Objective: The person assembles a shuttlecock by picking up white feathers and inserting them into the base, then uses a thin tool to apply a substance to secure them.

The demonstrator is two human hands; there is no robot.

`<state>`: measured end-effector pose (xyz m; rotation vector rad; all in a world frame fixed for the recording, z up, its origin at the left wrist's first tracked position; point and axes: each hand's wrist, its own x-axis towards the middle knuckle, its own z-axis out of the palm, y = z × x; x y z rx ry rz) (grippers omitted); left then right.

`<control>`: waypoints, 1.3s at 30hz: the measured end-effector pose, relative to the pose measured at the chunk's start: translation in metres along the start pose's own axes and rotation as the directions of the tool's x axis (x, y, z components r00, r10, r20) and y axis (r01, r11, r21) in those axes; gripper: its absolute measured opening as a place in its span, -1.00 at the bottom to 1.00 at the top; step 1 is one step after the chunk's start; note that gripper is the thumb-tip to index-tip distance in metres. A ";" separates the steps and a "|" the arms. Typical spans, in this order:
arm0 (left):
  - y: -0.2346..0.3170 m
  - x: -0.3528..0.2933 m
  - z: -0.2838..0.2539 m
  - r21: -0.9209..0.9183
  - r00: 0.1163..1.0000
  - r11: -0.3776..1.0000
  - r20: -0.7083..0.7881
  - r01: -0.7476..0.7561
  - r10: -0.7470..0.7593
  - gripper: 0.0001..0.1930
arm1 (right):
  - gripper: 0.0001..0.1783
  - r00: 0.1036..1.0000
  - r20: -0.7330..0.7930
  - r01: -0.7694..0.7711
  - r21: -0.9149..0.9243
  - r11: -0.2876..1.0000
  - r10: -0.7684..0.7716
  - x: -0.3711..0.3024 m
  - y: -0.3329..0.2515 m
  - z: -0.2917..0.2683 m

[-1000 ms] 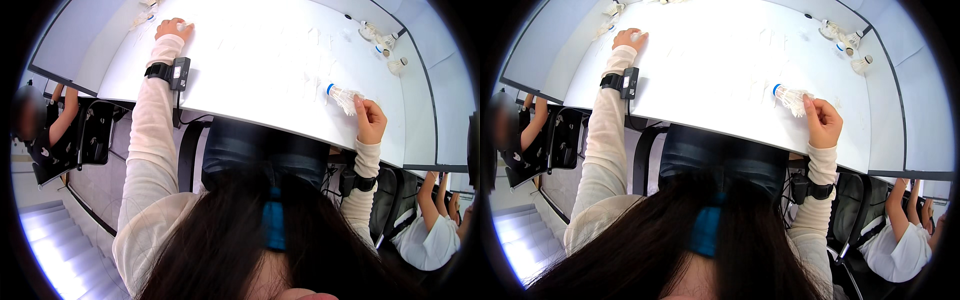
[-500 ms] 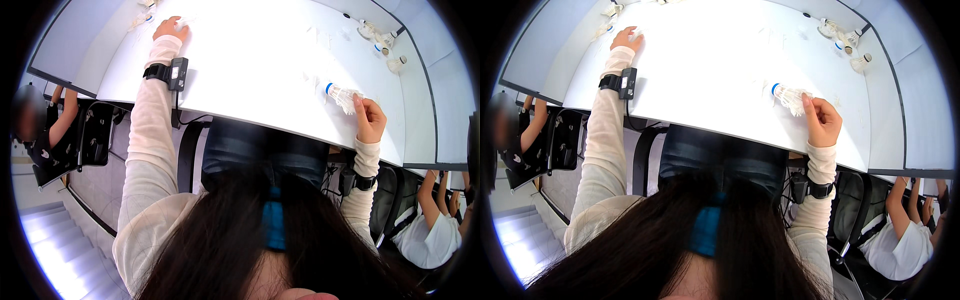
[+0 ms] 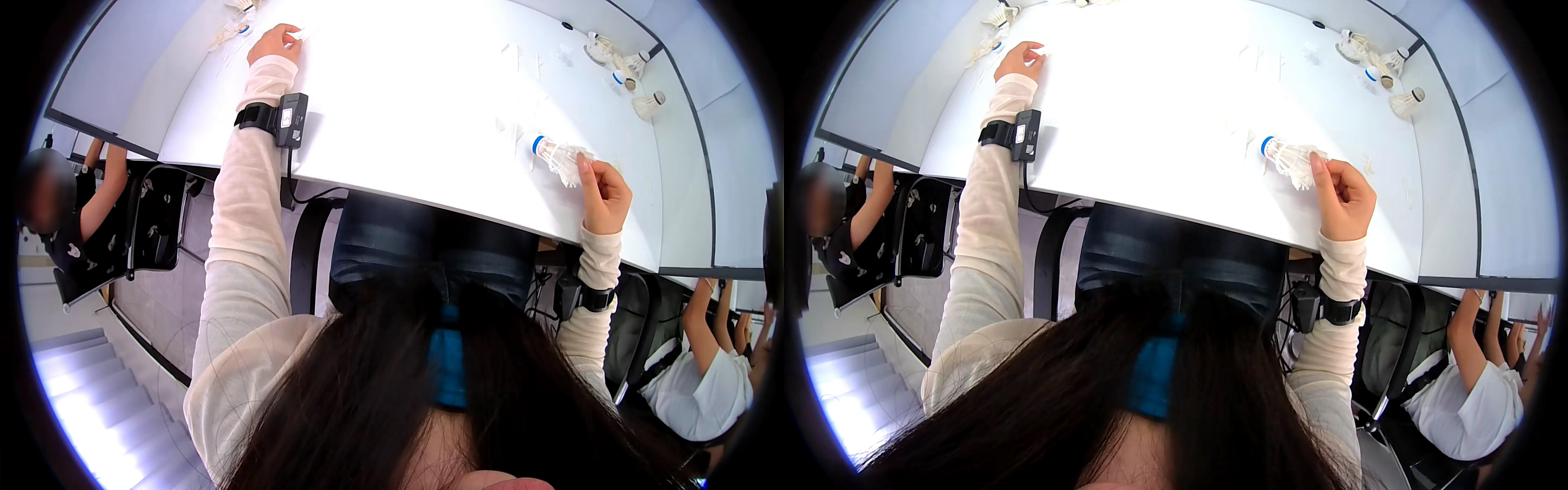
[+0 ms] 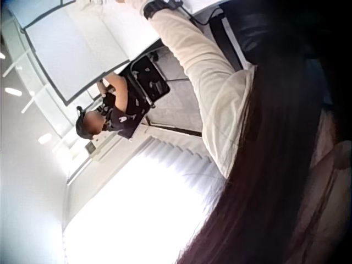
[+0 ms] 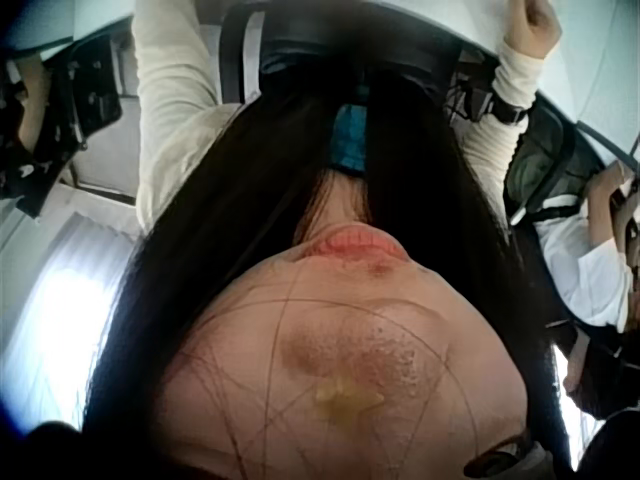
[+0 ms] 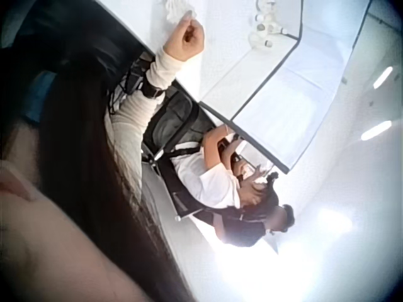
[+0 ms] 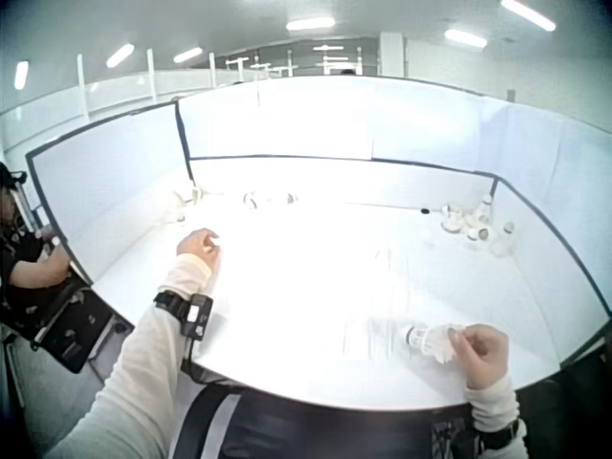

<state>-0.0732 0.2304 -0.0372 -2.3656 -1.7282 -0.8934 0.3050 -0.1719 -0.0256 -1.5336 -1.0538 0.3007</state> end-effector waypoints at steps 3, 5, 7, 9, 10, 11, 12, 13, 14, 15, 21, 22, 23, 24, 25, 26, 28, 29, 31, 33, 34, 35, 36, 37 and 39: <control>0.007 -0.002 -0.004 -0.005 1.000 1.000 0.000 0.029 -0.029 -0.79 | -0.82 1.000 0.009 -0.003 0.015 1.000 0.003 0.000 0.001 -0.001; 0.005 -0.001 -0.005 -0.006 0.998 0.998 0.011 0.057 -0.057 -0.78 | -0.82 1.000 0.004 0.000 0.025 1.000 0.000 0.000 0.001 0.000; 0.004 0.000 -0.005 0.009 0.998 0.998 -0.011 0.068 -0.068 -0.79 | -0.83 1.000 0.007 0.001 0.030 1.000 -0.002 0.000 0.000 0.000; 0.005 -0.001 -0.005 0.023 0.996 0.997 -0.031 0.079 -0.078 -0.79 | -0.83 1.000 0.009 0.003 0.034 0.999 -0.003 0.000 0.001 0.000; 0.005 -0.001 -0.004 0.064 0.993 0.991 0.009 0.116 -0.117 -0.79 | -0.83 1.000 0.010 0.006 0.039 0.999 -0.006 0.000 0.001 0.000; 0.005 -0.001 -0.004 0.105 0.987 0.983 0.046 0.151 -0.157 -0.79 | -0.83 1.000 0.011 0.009 0.044 0.999 -0.009 0.000 0.001 0.000; 0.004 -0.001 -0.004 0.103 0.987 0.983 0.045 0.152 -0.157 -0.79 | -0.83 1.000 0.011 0.011 0.043 0.999 -0.011 0.000 0.001 0.000; 0.007 0.000 -0.004 0.129 0.982 0.977 0.060 0.168 -0.177 -0.78 | -0.83 1.000 0.009 0.007 0.032 0.999 -0.007 0.000 0.001 0.000; 0.009 0.000 -0.004 0.154 0.978 0.971 0.074 0.184 -0.197 -0.77 | -0.83 1.000 0.008 0.003 0.021 1.000 -0.003 0.000 0.002 0.000; 0.011 0.001 -0.003 0.157 0.978 0.971 0.076 0.182 -0.196 -0.77 | -0.83 1.000 0.008 0.000 0.023 1.000 0.000 0.000 0.003 -0.001; 0.008 0.003 -0.003 0.142 0.952 0.958 0.144 0.249 -0.269 -0.76 | -0.83 1.000 0.011 0.009 0.008 1.000 -0.009 0.000 0.002 0.000; 0.009 0.002 -0.003 0.125 0.959 0.966 0.146 0.227 -0.244 -0.76 | -0.83 1.000 0.014 0.010 0.019 1.000 -0.010 0.000 0.002 -0.001; 0.009 0.000 -0.004 0.109 0.964 0.973 0.148 0.204 -0.219 -0.76 | -0.83 1.000 0.017 0.011 0.031 0.999 -0.012 0.000 0.002 -0.001; 0.008 -0.003 -0.007 0.110 0.964 0.973 0.148 0.204 -0.219 -0.76 | -0.83 1.000 0.017 0.011 0.031 0.999 -0.011 0.000 0.003 0.000; 0.009 -0.005 -0.010 0.104 0.957 0.975 0.193 0.198 -0.215 -0.75 | -0.83 1.000 0.013 0.002 0.029 1.000 -0.003 0.000 0.004 -0.001; 0.011 -0.008 -0.013 0.098 0.948 0.976 0.238 0.192 -0.210 -0.75 | -0.84 1.000 0.010 -0.006 0.027 1.000 0.006 0.000 0.004 -0.001; 0.016 -0.017 -0.020 0.112 0.944 0.976 0.254 0.188 -0.211 -0.75 | -0.84 1.000 0.012 -0.006 0.022 1.000 0.006 0.000 0.002 -0.001; 0.018 -0.024 -0.026 0.126 0.939 0.975 0.269 0.184 -0.213 -0.75 | -0.84 1.000 0.015 -0.006 0.018 1.000 0.006 0.000 0.002 -0.001; 0.017 -0.036 -0.032 0.041 0.939 0.982 0.289 0.183 -0.187 -0.74 | -0.84 1.000 0.012 0.003 0.015 1.000 -0.003 0.000 0.002 -0.001; 0.019 -0.051 -0.040 -0.136 0.919 0.972 0.373 0.191 -0.128 -0.73 | -0.84 1.000 0.009 0.011 0.013 1.000 -0.011 0.000 0.002 0.000; 0.022 -0.059 -0.050 -0.148 0.927 0.975 0.359 0.167 -0.105 -0.74 | -0.84 1.000 0.016 0.007 0.022 1.000 -0.008 0.000 0.000 0.000; 0.031 -0.066 -0.056 -0.149 0.927 0.975 0.360 0.167 -0.103 -0.74 | -0.84 1.000 0.016 0.001 0.025 1.000 -0.002 0.000 0.001 0.000; 0.041 -0.074 -0.062 -0.126 0.956 0.991 0.292 0.050 -0.011 -0.74 | -0.84 1.000 0.014 0.000 0.024 1.000 -0.001 -0.001 0.001 -0.001; 0.045 -0.080 -0.068 -0.093 0.971 0.994 0.223 -0.066 0.085 -0.73 | -0.84 1.000 0.016 -0.001 0.028 1.000 0.000 0.000 0.001 -0.001; 0.046 -0.090 -0.074 -0.029 0.976 0.988 0.153 -0.153 0.155 -0.77 | -0.84 1.000 0.016 -0.002 0.032 0.999 0.001 0.000 0.001 0.000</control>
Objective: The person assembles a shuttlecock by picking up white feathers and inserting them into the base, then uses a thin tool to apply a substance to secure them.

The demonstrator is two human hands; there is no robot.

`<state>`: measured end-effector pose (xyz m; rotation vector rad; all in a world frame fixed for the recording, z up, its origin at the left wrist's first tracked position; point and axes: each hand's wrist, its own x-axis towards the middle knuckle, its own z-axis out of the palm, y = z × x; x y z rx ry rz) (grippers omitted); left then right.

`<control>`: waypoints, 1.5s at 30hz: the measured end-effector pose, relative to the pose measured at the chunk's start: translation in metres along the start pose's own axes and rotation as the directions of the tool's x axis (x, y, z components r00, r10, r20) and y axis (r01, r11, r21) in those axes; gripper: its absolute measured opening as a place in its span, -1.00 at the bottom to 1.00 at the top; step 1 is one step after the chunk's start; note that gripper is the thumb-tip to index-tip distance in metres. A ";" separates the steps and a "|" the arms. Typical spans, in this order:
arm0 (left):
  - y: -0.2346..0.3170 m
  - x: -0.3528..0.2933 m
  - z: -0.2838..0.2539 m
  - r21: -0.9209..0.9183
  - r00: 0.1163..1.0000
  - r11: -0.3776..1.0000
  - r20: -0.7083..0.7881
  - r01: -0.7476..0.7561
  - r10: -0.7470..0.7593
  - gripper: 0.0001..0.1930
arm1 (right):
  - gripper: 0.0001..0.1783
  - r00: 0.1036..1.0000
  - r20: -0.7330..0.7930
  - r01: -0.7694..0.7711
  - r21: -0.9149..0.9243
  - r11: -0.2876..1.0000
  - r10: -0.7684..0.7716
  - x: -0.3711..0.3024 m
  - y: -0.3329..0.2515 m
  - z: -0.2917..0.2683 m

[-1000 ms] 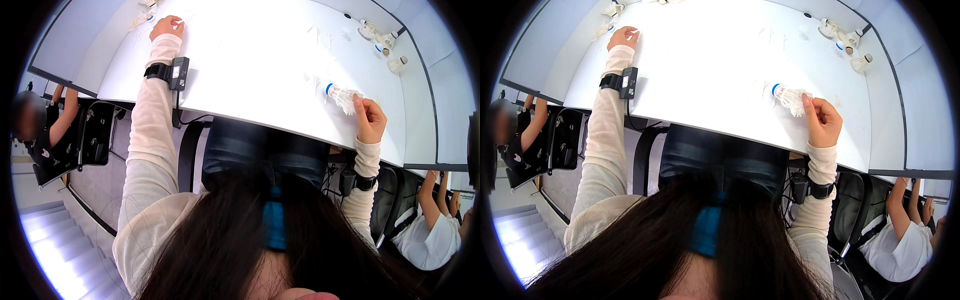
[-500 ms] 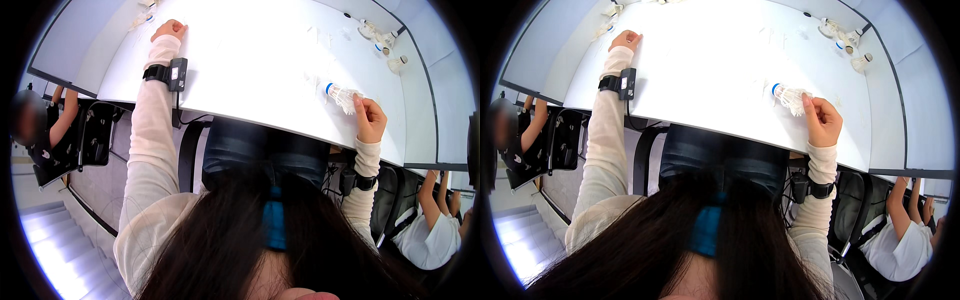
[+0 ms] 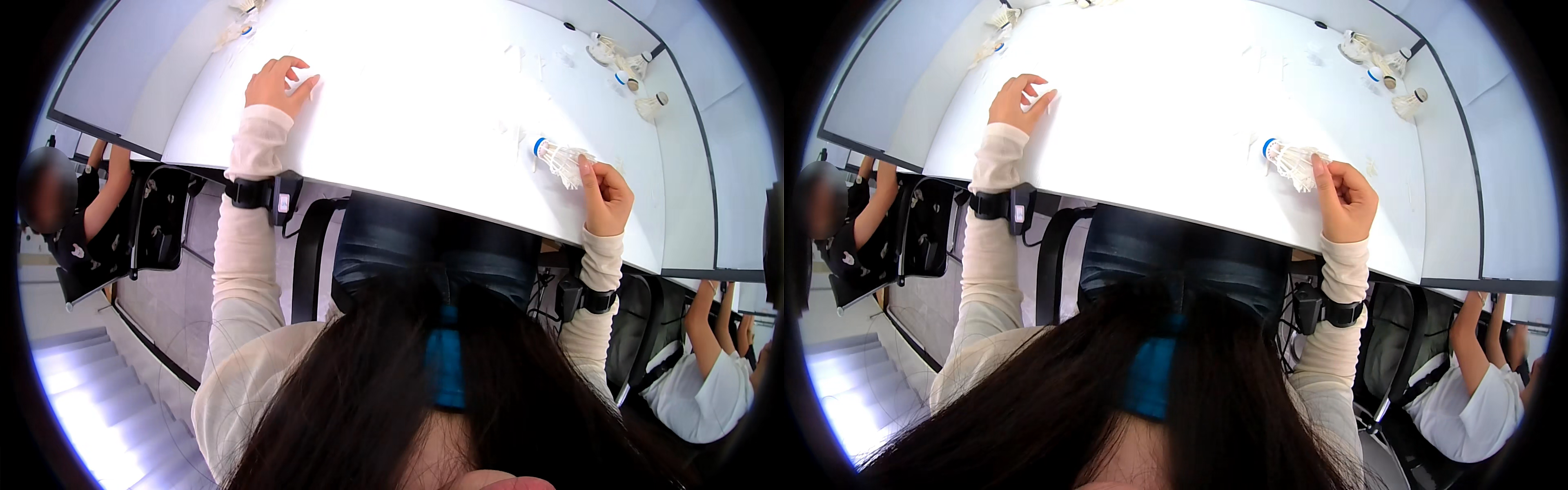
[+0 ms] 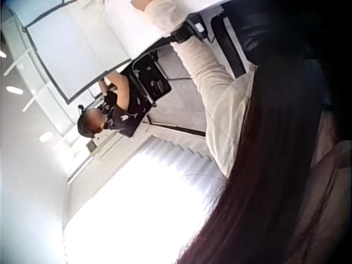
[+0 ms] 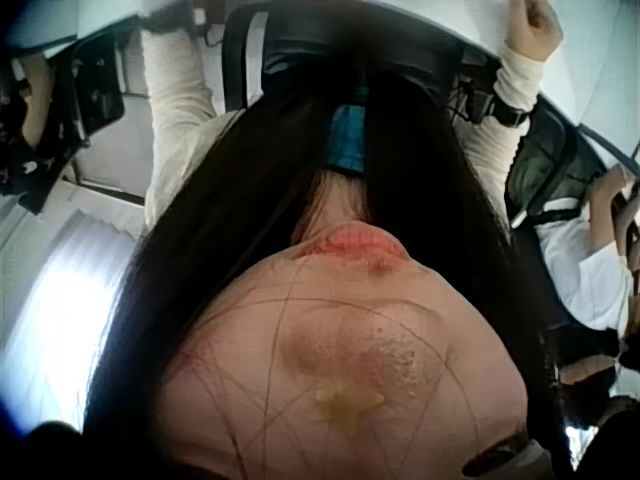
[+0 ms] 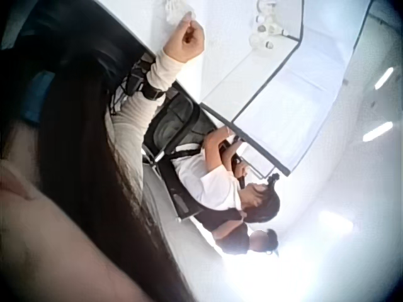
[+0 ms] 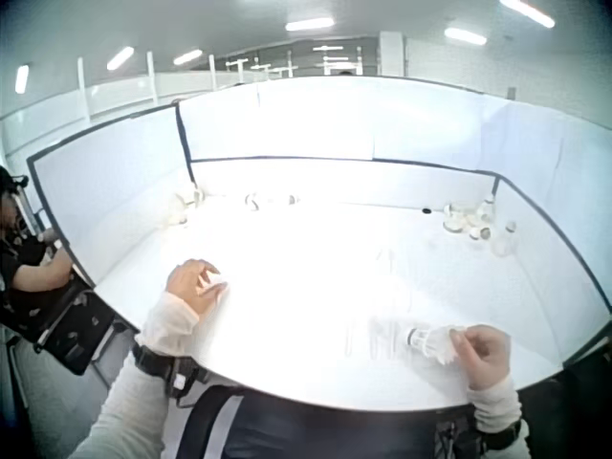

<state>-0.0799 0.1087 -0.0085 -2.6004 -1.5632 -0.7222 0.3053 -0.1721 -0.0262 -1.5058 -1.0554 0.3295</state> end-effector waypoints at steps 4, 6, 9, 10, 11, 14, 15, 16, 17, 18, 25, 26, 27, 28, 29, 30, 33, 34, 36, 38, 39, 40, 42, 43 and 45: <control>0.006 -0.022 -0.003 -0.176 0.992 0.980 -0.108 -0.090 0.072 -0.81 | -0.83 1.000 -0.008 0.004 -0.001 1.000 -0.004 -0.001 -0.003 0.001; 0.002 -0.030 -0.003 -0.201 0.987 0.970 -0.105 -0.140 0.121 -0.84 | -0.83 1.000 0.004 0.002 -0.011 1.000 -0.002 -0.001 -0.003 0.001; 0.020 -0.042 -0.006 -0.306 0.996 0.950 -0.081 -0.067 0.044 -0.88 | -0.82 1.000 -0.006 -0.002 -0.049 0.999 0.002 -0.001 0.001 -0.002; 0.025 -0.047 -0.007 -0.365 0.998 0.930 -0.064 -0.043 0.021 -0.88 | -0.82 1.000 -0.003 -0.001 -0.045 0.999 0.001 -0.001 0.000 -0.001; 0.030 -0.052 -0.005 -0.426 0.998 0.904 -0.063 -0.032 0.006 -0.90 | -0.82 1.000 0.000 -0.001 -0.040 0.999 0.001 -0.001 -0.001 -0.001; 0.053 -0.063 -0.010 -0.426 0.998 0.902 -0.016 -0.063 0.062 -0.90 | -0.81 1.000 -0.013 -0.009 -0.025 1.000 0.009 -0.001 -0.007 0.003; 0.059 -0.064 -0.007 -0.465 0.994 0.880 -0.023 -0.102 0.103 -0.90 | -0.81 1.000 -0.013 -0.009 -0.025 1.000 0.009 -0.001 -0.007 0.003; 0.066 -0.064 -0.006 -0.465 0.994 0.879 -0.025 -0.102 0.102 -0.90 | -0.82 1.000 -0.012 -0.010 -0.023 1.000 0.010 -0.001 -0.005 0.002; 0.074 -0.063 -0.004 -0.497 0.992 0.860 -0.014 -0.114 0.123 -0.90 | -0.82 1.000 -0.011 -0.011 -0.020 1.000 0.011 -0.001 -0.003 0.002; 0.081 -0.062 -0.003 -0.529 0.989 0.840 -0.004 -0.125 0.145 -0.90 | -0.82 1.000 -0.011 -0.009 -0.020 1.000 0.009 -0.001 -0.002 0.000; 0.088 -0.051 0.003 -0.451 0.984 0.876 -0.032 -0.173 0.178 -0.89 | -0.82 1.000 0.007 -0.006 -0.029 1.000 0.006 -0.002 -0.006 0.001; 0.088 -0.051 0.001 -0.449 0.983 0.876 -0.029 -0.173 0.180 -0.89 | -0.82 1.000 0.009 0.002 -0.029 1.000 -0.002 -0.002 -0.006 0.001; 0.089 -0.052 -0.001 -0.471 0.983 0.863 -0.067 -0.183 0.172 -0.88 | -0.82 1.000 0.008 0.000 -0.027 1.000 0.001 -0.002 -0.005 0.001; 0.090 -0.051 -0.003 -0.492 0.981 0.848 -0.107 -0.194 0.163 -0.87 | -0.82 1.000 0.005 -0.001 -0.028 1.000 0.001 -0.002 -0.003 0.000; 0.090 -0.049 -0.006 -0.491 0.981 0.849 -0.105 -0.196 0.165 -0.87 | -0.83 1.000 0.001 -0.002 -0.029 1.000 0.002 -0.001 -0.002 0.000; 0.087 -0.045 -0.010 -0.454 0.974 0.865 -0.157 -0.215 0.161 -0.85 | -0.83 1.000 -0.001 -0.003 -0.028 1.000 0.003 -0.001 -0.003 0.001; 0.072 -0.032 -0.020 -0.390 0.967 0.894 -0.210 -0.219 0.145 -0.81 | -0.82 1.000 0.015 -0.010 -0.040 0.999 0.011 -0.002 -0.007 0.001; 0.065 -0.024 -0.023 -0.366 0.967 0.907 -0.216 -0.208 0.134 -0.79 | -0.82 1.000 0.007 -0.017 -0.028 0.999 0.017 -0.002 -0.004 0.001; 0.046 -0.007 -0.026 -0.315 0.973 0.931 -0.194 -0.184 0.127 -0.73 | -0.82 1.000 0.000 -0.022 -0.015 1.000 0.022 -0.001 -0.001 0.000; 0.027 0.020 -0.021 -0.159 0.993 0.981 -0.048 -0.111 0.105 -0.64 | -0.82 1.000 0.003 -0.016 0.005 1.000 0.016 -0.001 0.000 -0.001; 0.015 0.036 -0.016 -0.084 0.999 0.996 0.033 -0.029 0.032 -0.54 | -0.82 1.000 0.004 -0.015 0.006 1.000 0.015 -0.002 0.000 -0.001; 0.005 0.049 -0.008 -0.081 0.999 0.996 0.030 -0.028 0.031 -0.54 | -0.82 1.000 0.000 -0.020 -0.002 1.000 0.020 -0.002 -0.001 0.000; -0.012 0.071 0.014 0.194 0.989 0.981 -0.149 0.028 0.002 -0.53 | -0.82 1.000 -0.005 -0.024 -0.009 1.000 0.024 -0.002 -0.003 0.001; -0.014 0.081 0.022 0.192 0.989 0.981 -0.151 0.023 0.006 -0.53 | -0.82 1.000 -0.001 -0.021 -0.010 1.000 0.021 -0.001 -0.003 0.000; -0.019 0.095 0.033 0.129 0.991 0.986 -0.099 0.101 -0.089 -0.62 | -0.82 1.000 0.002 -0.013 -0.007 1.000 0.013 -0.001 -0.003 0.000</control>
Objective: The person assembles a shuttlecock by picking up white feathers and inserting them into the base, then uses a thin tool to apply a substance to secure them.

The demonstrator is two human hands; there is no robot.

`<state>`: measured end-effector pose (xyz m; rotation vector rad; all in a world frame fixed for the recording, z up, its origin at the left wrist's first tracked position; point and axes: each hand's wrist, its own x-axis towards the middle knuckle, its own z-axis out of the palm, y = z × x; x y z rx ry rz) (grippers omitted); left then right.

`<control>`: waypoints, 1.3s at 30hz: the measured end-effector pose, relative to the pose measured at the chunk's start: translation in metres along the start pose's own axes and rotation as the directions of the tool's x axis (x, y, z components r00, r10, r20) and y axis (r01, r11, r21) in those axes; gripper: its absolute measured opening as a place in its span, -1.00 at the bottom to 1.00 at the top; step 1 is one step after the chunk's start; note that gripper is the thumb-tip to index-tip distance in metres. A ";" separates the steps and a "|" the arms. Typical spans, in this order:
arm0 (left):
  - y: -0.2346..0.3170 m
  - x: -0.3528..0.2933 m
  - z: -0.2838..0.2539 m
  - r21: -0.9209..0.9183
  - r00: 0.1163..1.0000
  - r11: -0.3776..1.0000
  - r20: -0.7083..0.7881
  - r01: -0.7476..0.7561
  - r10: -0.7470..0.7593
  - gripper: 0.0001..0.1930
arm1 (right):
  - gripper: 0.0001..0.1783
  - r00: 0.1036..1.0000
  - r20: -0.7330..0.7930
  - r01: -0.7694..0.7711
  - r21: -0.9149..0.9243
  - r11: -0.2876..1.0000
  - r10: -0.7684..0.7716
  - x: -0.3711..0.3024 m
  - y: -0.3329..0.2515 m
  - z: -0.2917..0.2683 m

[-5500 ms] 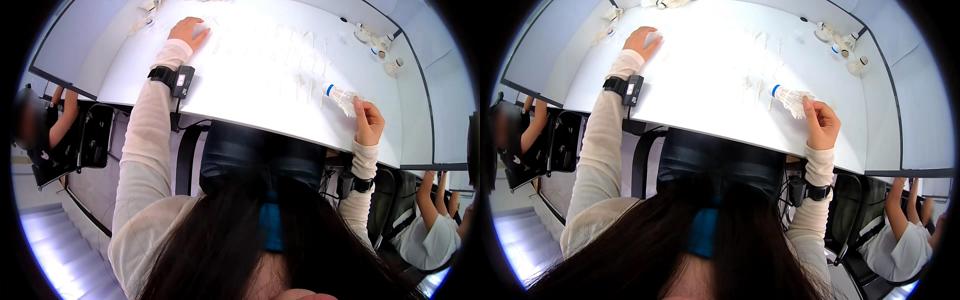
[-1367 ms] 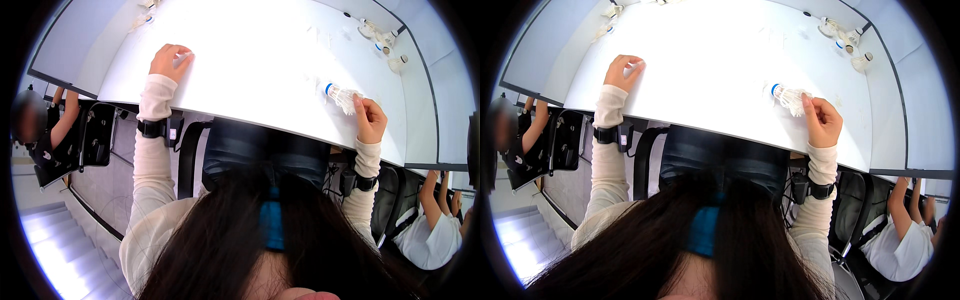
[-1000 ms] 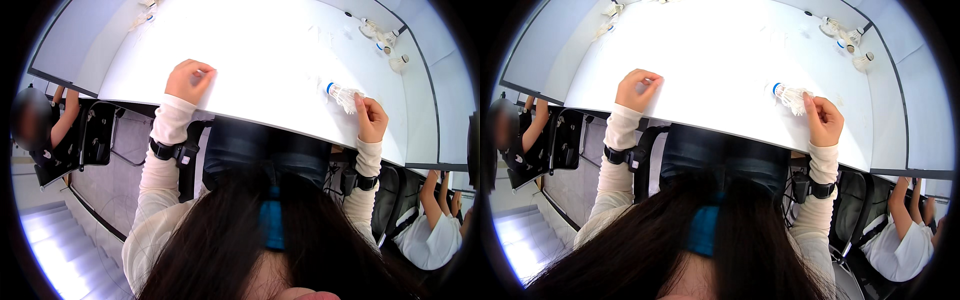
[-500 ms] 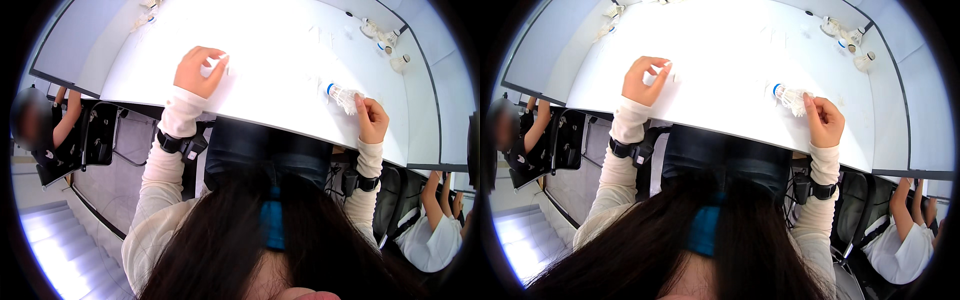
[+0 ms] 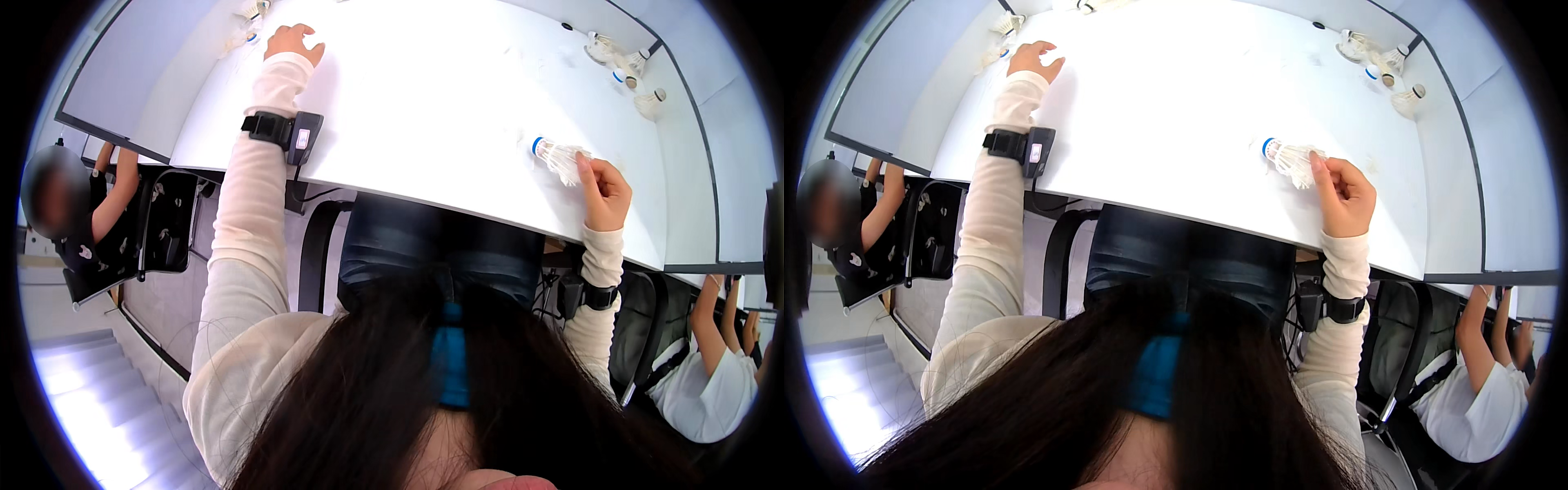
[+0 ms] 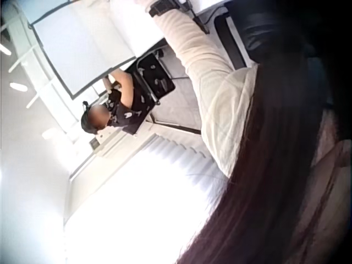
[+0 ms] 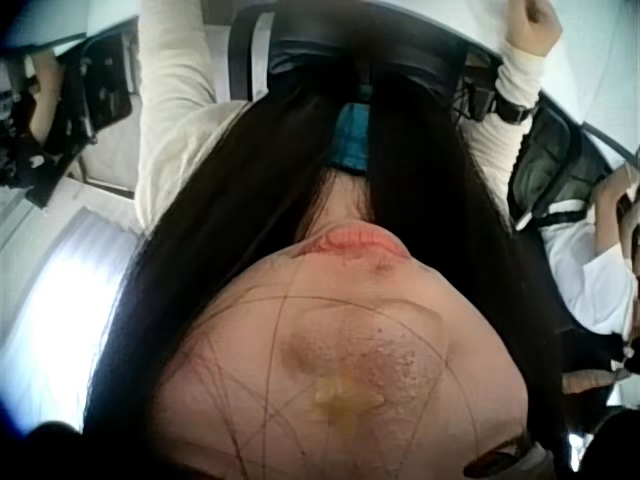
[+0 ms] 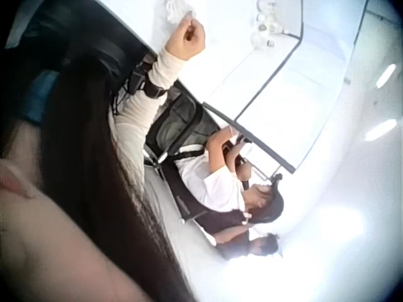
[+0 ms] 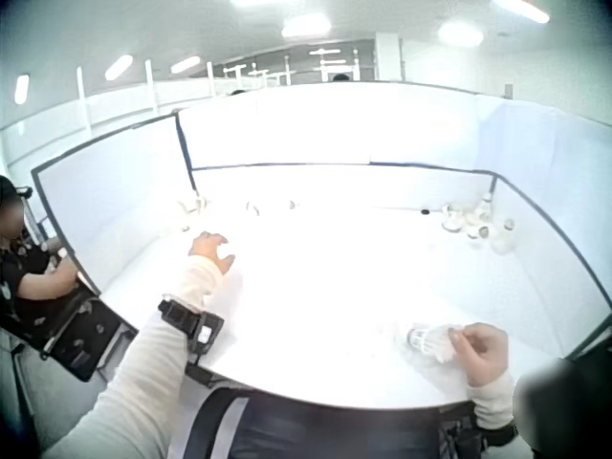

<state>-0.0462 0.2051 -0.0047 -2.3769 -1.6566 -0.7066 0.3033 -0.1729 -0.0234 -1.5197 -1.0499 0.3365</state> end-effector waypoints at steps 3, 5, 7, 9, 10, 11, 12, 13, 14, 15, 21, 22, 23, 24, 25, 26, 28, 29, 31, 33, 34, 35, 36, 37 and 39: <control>-0.026 0.001 0.027 0.003 0.999 0.999 0.001 -0.045 0.045 -0.66 | -0.83 1.000 0.008 0.015 0.025 1.000 -0.015 -0.001 0.000 0.003; -0.015 -0.004 0.033 -0.024 0.997 0.997 -0.020 -0.076 0.076 -0.75 | -0.83 1.000 0.004 -0.007 0.014 1.000 0.007 -0.001 0.001 0.001; -0.007 -0.010 0.032 -0.016 0.993 0.993 0.017 -0.118 0.118 -0.80 | -0.83 1.000 0.001 -0.006 0.005 1.000 0.006 -0.001 0.002 -0.001; -0.006 -0.018 0.026 -0.021 0.991 0.991 0.006 -0.134 0.135 -0.81 | -0.83 1.000 0.005 -0.006 -0.001 1.000 0.006 0.000 0.002 -0.001; -0.005 -0.021 0.022 -0.052 0.991 0.991 0.045 -0.125 0.127 -0.81 | -0.83 1.000 0.005 -0.004 -0.004 1.000 0.004 -0.001 0.001 -0.002; -0.003 -0.025 0.020 -0.083 0.989 0.990 0.085 -0.115 0.122 -0.80 | -0.83 1.000 0.006 -0.003 -0.008 1.000 0.003 -0.001 0.001 -0.002; -0.002 -0.028 0.017 -0.085 0.988 0.989 0.085 -0.118 0.125 -0.80 | -0.83 1.000 0.002 -0.004 -0.010 1.000 0.004 -0.001 0.001 -0.002; -0.007 -0.032 0.014 -0.114 0.978 0.972 0.020 -0.205 0.208 -0.77 | -0.83 1.000 -0.003 0.008 -0.008 1.000 -0.008 -0.001 0.001 -0.001; -0.009 -0.033 0.013 -0.139 0.956 0.946 -0.047 -0.292 0.288 -0.75 | -0.82 1.000 -0.009 0.021 -0.007 1.000 -0.021 -0.001 0.001 0.000; -0.007 -0.032 0.015 -0.140 0.956 0.946 -0.047 -0.294 0.290 -0.75 | -0.82 1.000 -0.010 0.019 -0.009 1.000 -0.019 -0.001 0.002 -0.001; -0.017 -0.014 0.031 0.015 0.980 0.980 -0.002 -0.200 0.200 -0.63 | -0.83 1.000 0.012 -0.001 -0.001 1.000 0.001 0.000 0.003 0.001; -0.014 -0.013 0.030 0.010 0.979 0.979 0.001 -0.203 0.203 -0.63 | -0.82 1.000 -0.003 0.001 0.003 1.000 -0.001 -0.001 0.005 0.001; -0.013 -0.012 0.027 0.009 0.979 0.980 0.044 -0.198 0.198 -0.61 | -0.82 1.000 -0.018 0.004 0.009 1.000 -0.004 -0.002 0.006 0.001; -0.011 -0.012 0.024 0.010 0.978 0.981 0.086 -0.194 0.192 -0.58 | -0.82 1.000 -0.019 0.001 0.006 1.000 -0.001 -0.001 0.005 0.000; -0.010 -0.016 0.021 0.010 0.977 0.981 0.091 -0.193 0.192 -0.58 | -0.82 1.000 -0.006 0.002 -0.007 1.000 -0.002 0.000 0.003 0.000; -0.009 -0.021 0.018 -0.006 0.975 0.978 0.071 -0.209 0.209 -0.60 | -0.82 1.000 0.007 0.003 -0.020 1.000 -0.003 0.000 0.001 0.000; -0.009 -0.032 0.012 -0.020 0.972 0.974 0.052 -0.227 0.228 -0.61 | -0.82 1.000 0.009 0.002 -0.012 1.000 -0.002 -0.001 0.001 0.000; -0.009 -0.037 0.008 -0.056 0.969 0.970 0.063 -0.237 0.240 -0.63 | -0.81 1.000 0.009 0.005 -0.004 1.000 -0.005 -0.001 0.001 0.000; -0.010 -0.053 -0.004 -0.088 0.965 0.966 0.073 -0.245 0.252 -0.65 | -0.82 1.000 0.011 0.003 0.000 1.000 -0.003 0.000 0.000 0.002; 0.001 -0.070 -0.018 -0.093 0.948 0.946 0.045 -0.311 0.316 -0.72 | -0.82 1.000 0.006 -0.004 -0.006 1.000 0.004 0.000 0.002 0.000; 0.007 -0.080 -0.030 -0.128 0.949 0.946 0.066 -0.299 0.309 -0.75 | -0.82 1.000 0.011 0.004 -0.016 1.000 -0.004 0.000 0.002 0.000; 0.012 -0.090 -0.035 -0.130 0.948 0.945 0.067 -0.300 0.310 -0.75 | -0.82 1.000 0.013 0.010 -0.030 0.999 -0.010 0.000 0.002 -0.001; 0.017 -0.101 -0.039 -0.133 0.946 0.939 0.029 -0.316 0.323 -0.76 | -0.82 1.000 0.012 0.009 -0.032 0.999 -0.009 0.000 0.002 -0.001; 0.022 -0.113 -0.047 -0.132 0.943 0.934 -0.010 -0.331 0.332 -0.77 | -0.82 1.000 0.012 0.005 -0.015 1.000 -0.005 -0.001 0.002 -0.001; 0.033 -0.131 -0.056 -0.170 0.947 0.932 -0.009 -0.319 0.322 -0.79 | -0.82 1.000 0.004 0.003 -0.006 1.000 -0.003 0.000 0.002 -0.001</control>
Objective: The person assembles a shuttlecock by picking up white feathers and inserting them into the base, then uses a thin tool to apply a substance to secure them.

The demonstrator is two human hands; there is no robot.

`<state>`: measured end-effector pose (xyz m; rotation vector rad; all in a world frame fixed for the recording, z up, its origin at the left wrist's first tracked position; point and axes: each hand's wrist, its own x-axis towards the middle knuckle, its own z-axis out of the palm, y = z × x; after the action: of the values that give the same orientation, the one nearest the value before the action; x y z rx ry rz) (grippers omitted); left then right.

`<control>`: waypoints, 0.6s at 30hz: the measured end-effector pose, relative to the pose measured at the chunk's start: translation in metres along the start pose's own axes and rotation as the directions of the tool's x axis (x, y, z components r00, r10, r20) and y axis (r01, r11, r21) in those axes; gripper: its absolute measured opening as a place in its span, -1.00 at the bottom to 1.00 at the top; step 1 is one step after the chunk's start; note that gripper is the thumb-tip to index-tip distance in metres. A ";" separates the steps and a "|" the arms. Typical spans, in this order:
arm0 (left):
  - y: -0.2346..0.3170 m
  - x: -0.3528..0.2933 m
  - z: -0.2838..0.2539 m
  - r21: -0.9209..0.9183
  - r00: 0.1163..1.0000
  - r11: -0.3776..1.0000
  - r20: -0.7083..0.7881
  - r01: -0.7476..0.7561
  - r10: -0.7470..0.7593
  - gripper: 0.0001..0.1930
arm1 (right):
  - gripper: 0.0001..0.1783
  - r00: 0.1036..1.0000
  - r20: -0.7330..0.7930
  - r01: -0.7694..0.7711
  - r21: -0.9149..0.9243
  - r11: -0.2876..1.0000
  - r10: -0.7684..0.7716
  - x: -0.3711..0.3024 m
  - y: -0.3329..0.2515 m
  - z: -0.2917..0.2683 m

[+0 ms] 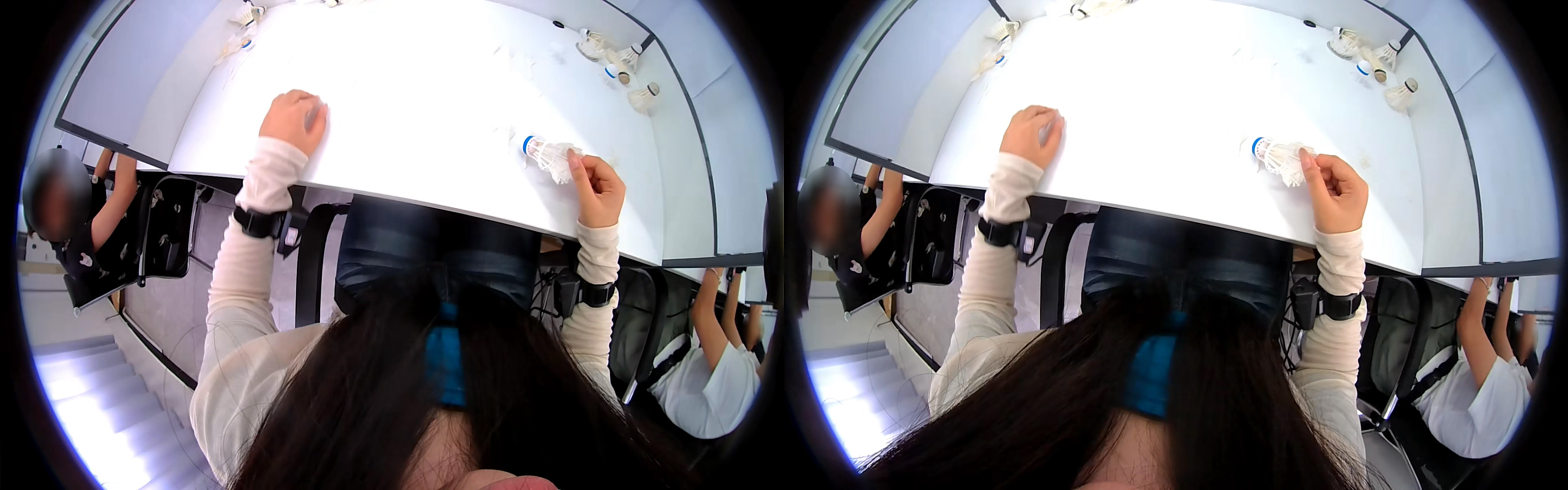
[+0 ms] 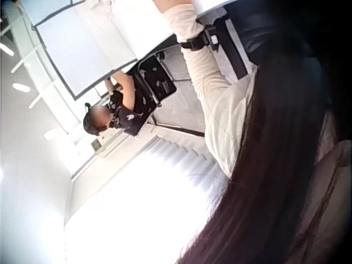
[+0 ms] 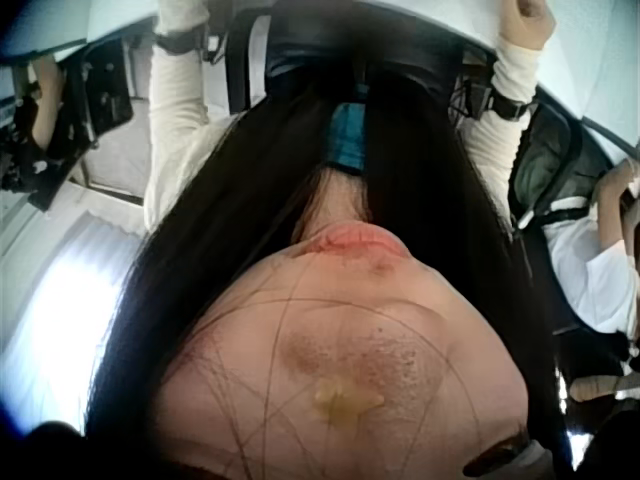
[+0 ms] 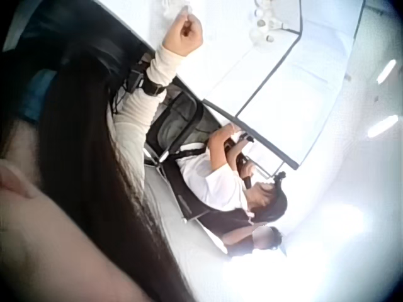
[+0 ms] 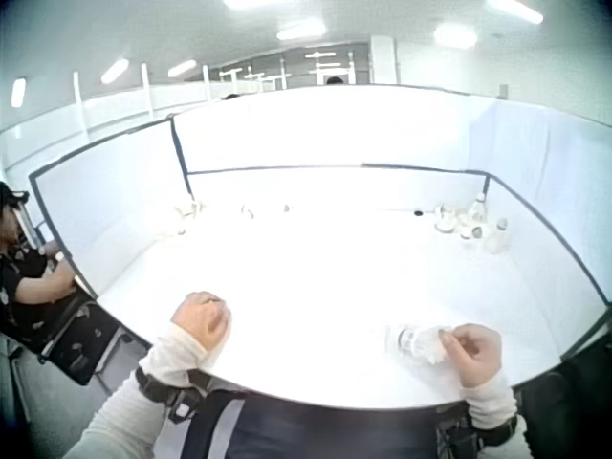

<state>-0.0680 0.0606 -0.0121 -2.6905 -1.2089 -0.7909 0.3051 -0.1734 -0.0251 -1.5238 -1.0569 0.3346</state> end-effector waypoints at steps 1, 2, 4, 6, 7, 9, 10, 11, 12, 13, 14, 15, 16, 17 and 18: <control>0.004 -0.008 -0.001 -0.030 1.000 0.999 -0.010 -0.026 0.026 -0.80 | -0.82 1.000 0.005 -0.007 0.014 1.000 0.007 -0.001 -0.001 0.001; 0.009 -0.013 -0.002 -0.059 0.998 0.997 -0.020 -0.053 0.052 -0.80 | -0.82 1.000 0.010 -0.014 0.028 0.999 0.014 -0.001 -0.002 0.002; 0.023 -0.018 -0.001 -0.083 0.998 0.995 -0.026 -0.064 0.062 -0.80 | -0.82 1.000 0.007 -0.012 0.017 1.000 0.012 -0.001 -0.002 0.001; 0.037 -0.020 -0.001 -0.139 0.995 0.986 -0.054 -0.096 0.089 -0.79 | -0.82 1.000 0.008 -0.011 0.008 1.000 0.011 -0.001 -0.003 0.001; 0.044 -0.018 -0.001 -0.149 0.994 0.984 -0.068 -0.099 0.090 -0.78 | -0.82 1.000 0.012 -0.012 0.000 1.000 0.012 -0.001 -0.004 0.000; 0.045 -0.017 0.002 -0.137 0.994 0.986 -0.069 -0.091 0.083 -0.78 | -0.82 1.000 0.018 -0.012 -0.006 1.000 0.012 -0.002 -0.006 0.001; 0.045 -0.015 0.004 -0.125 0.995 0.988 -0.069 -0.087 0.079 -0.78 | -0.82 1.000 0.012 -0.014 -0.008 1.000 0.014 -0.003 -0.006 0.001; 0.045 -0.015 0.003 -0.125 0.994 0.988 -0.070 -0.087 0.079 -0.78 | -0.82 1.000 0.006 -0.016 -0.010 1.000 0.016 -0.002 -0.006 0.002; 0.046 -0.015 0.002 -0.119 0.995 0.990 -0.064 -0.082 0.075 -0.77 | -0.82 1.000 0.006 -0.015 -0.009 1.000 0.015 -0.001 -0.006 0.002; 0.047 -0.016 0.002 -0.115 0.996 0.990 -0.055 -0.078 0.072 -0.76 | -0.82 1.000 0.010 0.006 -0.014 1.000 -0.005 -0.001 -0.006 0.002; 0.046 -0.016 0.002 -0.116 0.996 0.990 -0.053 -0.078 0.072 -0.76 | -0.82 1.000 0.014 0.025 -0.018 1.000 -0.025 -0.002 -0.006 0.002; 0.045 -0.018 0.002 -0.125 0.995 0.989 -0.063 -0.084 0.077 -0.75 | -0.82 1.000 0.014 0.023 -0.019 1.000 -0.023 -0.001 -0.005 0.001; 0.046 -0.017 0.000 -0.133 0.994 0.987 -0.072 -0.092 0.083 -0.74 | -0.82 1.000 0.010 0.005 -0.016 1.000 -0.005 -0.001 -0.005 0.000; 0.048 -0.018 -0.002 -0.132 0.994 0.987 -0.069 -0.092 0.083 -0.74 | -0.82 1.000 0.007 -0.013 -0.013 1.000 0.013 -0.001 -0.004 0.000; 0.050 -0.020 -0.006 -0.166 0.994 0.984 -0.095 -0.066 0.050 -0.72 | -0.82 1.000 0.007 -0.015 -0.012 1.000 0.015 -0.001 -0.004 0.001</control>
<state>-0.0460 0.0111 -0.0104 -2.7716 -1.0840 -1.0386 0.3020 -0.1742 -0.0223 -1.5426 -1.0552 0.3444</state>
